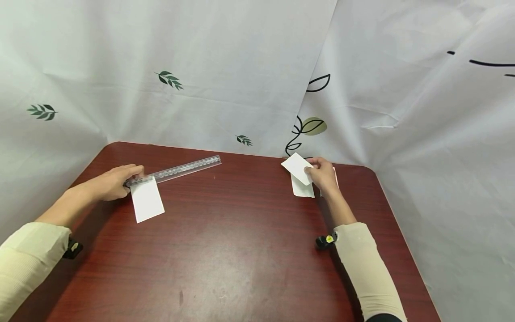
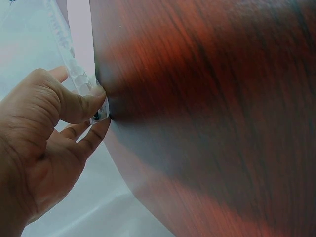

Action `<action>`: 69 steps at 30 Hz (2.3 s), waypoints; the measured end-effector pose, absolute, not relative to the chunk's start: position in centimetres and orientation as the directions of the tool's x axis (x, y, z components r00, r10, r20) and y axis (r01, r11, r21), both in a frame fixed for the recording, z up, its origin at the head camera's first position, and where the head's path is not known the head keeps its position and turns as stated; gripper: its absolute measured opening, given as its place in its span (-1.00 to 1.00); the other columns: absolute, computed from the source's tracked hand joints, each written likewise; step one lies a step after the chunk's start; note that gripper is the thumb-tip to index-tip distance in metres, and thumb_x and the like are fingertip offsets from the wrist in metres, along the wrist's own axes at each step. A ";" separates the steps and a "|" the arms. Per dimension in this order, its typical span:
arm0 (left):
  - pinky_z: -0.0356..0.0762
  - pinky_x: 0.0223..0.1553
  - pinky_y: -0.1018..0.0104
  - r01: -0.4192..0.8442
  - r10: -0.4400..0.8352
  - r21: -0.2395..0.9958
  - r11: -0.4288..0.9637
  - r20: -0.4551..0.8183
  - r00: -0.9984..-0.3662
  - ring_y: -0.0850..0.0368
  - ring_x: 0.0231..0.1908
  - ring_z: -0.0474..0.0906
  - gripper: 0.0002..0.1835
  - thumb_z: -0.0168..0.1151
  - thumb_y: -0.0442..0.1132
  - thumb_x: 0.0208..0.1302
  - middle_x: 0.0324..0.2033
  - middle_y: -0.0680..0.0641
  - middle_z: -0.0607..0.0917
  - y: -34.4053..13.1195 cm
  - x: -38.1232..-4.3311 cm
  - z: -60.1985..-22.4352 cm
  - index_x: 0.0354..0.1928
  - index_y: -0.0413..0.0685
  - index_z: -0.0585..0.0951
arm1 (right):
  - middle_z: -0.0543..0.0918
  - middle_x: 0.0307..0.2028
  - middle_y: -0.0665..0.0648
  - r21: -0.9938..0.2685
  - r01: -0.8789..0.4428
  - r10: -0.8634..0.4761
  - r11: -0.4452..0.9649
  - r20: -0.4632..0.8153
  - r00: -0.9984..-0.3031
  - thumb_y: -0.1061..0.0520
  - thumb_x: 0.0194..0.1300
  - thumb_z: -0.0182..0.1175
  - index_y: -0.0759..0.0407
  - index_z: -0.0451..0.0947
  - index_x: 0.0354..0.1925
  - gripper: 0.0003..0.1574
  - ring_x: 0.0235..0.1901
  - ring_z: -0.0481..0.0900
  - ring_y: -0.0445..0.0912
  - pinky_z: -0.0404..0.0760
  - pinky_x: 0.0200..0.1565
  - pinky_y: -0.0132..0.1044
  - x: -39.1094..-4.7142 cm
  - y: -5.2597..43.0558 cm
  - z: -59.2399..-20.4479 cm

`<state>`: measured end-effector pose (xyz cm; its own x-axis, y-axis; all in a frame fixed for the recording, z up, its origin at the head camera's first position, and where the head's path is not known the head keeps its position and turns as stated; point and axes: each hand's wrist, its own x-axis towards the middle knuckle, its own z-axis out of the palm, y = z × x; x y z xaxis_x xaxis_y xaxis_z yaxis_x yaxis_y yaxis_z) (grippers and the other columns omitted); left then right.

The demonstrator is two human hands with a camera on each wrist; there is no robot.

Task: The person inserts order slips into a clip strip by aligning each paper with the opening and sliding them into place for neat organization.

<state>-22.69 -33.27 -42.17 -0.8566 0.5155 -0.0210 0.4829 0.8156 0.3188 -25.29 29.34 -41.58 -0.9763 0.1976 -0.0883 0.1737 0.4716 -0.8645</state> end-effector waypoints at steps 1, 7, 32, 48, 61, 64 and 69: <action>0.36 -0.11 0.03 0.485 0.517 0.319 0.815 -0.019 -0.856 -0.03 -0.12 0.44 -0.47 0.19 -0.68 -0.03 -0.16 -0.02 0.62 -33.3 -22.7 -42.2 -0.05 0.00 0.53 | 0.64 -0.06 0.14 -0.863 0.170 0.196 0.476 -0.084 -0.977 0.24 0.51 0.26 0.43 0.58 0.41 -0.42 -0.26 0.57 -0.26 0.61 -0.22 -0.51 -25.3 29.3 -41.6; 0.37 -0.10 0.01 0.492 0.522 0.316 0.812 -0.015 -0.853 -0.05 -0.10 0.45 -0.46 0.20 -0.67 -0.05 -0.11 -0.05 0.64 -33.3 -22.8 -42.3 -0.03 -0.01 0.55 | 0.67 0.09 0.32 -0.861 0.156 0.178 0.484 -0.078 -0.981 0.25 0.51 0.23 0.45 0.56 0.42 -0.40 -0.25 0.58 -0.26 0.61 -0.23 -0.52 -25.2 28.9 -41.6; 0.34 -0.12 0.06 0.478 0.511 0.310 0.822 -0.032 -0.859 0.00 -0.14 0.41 -0.49 0.19 -0.67 -0.02 -0.18 0.00 0.59 -33.2 -22.7 -42.2 -0.08 0.02 0.52 | 0.69 -0.05 0.24 -0.849 0.141 0.153 0.509 -0.072 -0.986 0.26 0.49 0.19 0.51 0.60 0.35 -0.44 -0.29 0.56 -0.23 0.59 -0.27 -0.48 -25.4 28.2 -42.0; 0.36 -0.11 0.08 0.489 0.517 0.310 0.815 -0.010 -0.856 0.01 -0.12 0.45 -0.47 0.19 -0.67 -0.08 -0.15 0.01 0.64 -33.4 -22.8 -42.4 -0.09 0.03 0.53 | 0.66 -0.07 0.16 -0.855 0.183 0.194 0.485 -0.098 -0.976 0.20 0.49 0.23 0.43 0.64 0.16 -0.60 -0.30 0.59 -0.19 0.67 -0.33 -0.42 -25.3 27.9 -42.0; 0.36 -0.10 0.04 0.478 0.512 0.324 0.817 -0.025 -0.859 -0.03 -0.10 0.44 -0.46 0.17 -0.68 -0.06 -0.13 -0.02 0.62 -33.4 -22.8 -42.4 -0.05 0.00 0.53 | 0.65 -0.25 0.01 -0.864 0.168 0.212 0.474 -0.074 -0.975 0.17 0.52 0.28 0.41 0.63 0.13 -0.64 -0.36 0.58 -0.25 0.63 -0.33 -0.44 -25.5 27.4 -42.3; 0.36 -0.10 0.03 0.477 0.512 0.323 0.818 -0.028 -0.859 -0.04 -0.10 0.45 -0.45 0.17 -0.68 -0.06 -0.12 -0.03 0.63 -33.4 -22.8 -42.4 -0.04 -0.01 0.53 | 0.67 -0.23 0.02 -0.865 0.176 0.222 0.470 -0.077 -0.972 0.18 0.49 0.29 0.40 0.62 0.19 -0.59 -0.32 0.57 -0.24 0.59 -0.28 -0.46 -25.6 27.2 -42.4; 0.37 -0.09 0.01 0.475 0.510 0.319 0.820 -0.031 -0.860 -0.05 -0.10 0.45 -0.45 0.16 -0.68 -0.06 -0.09 -0.05 0.64 -33.3 -22.7 -42.3 -0.02 -0.02 0.53 | 0.70 -0.06 0.16 -0.858 0.188 0.227 0.479 -0.086 -0.970 0.19 0.49 0.28 0.36 0.59 0.33 -0.48 -0.23 0.59 -0.20 0.58 -0.21 -0.44 -25.5 26.9 -42.5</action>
<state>-22.73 -33.34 -42.33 -0.8596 0.5101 -0.0305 0.4752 0.8199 0.3192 -25.47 26.91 -42.48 -0.9702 0.2267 -0.0860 0.1879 0.4786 -0.8577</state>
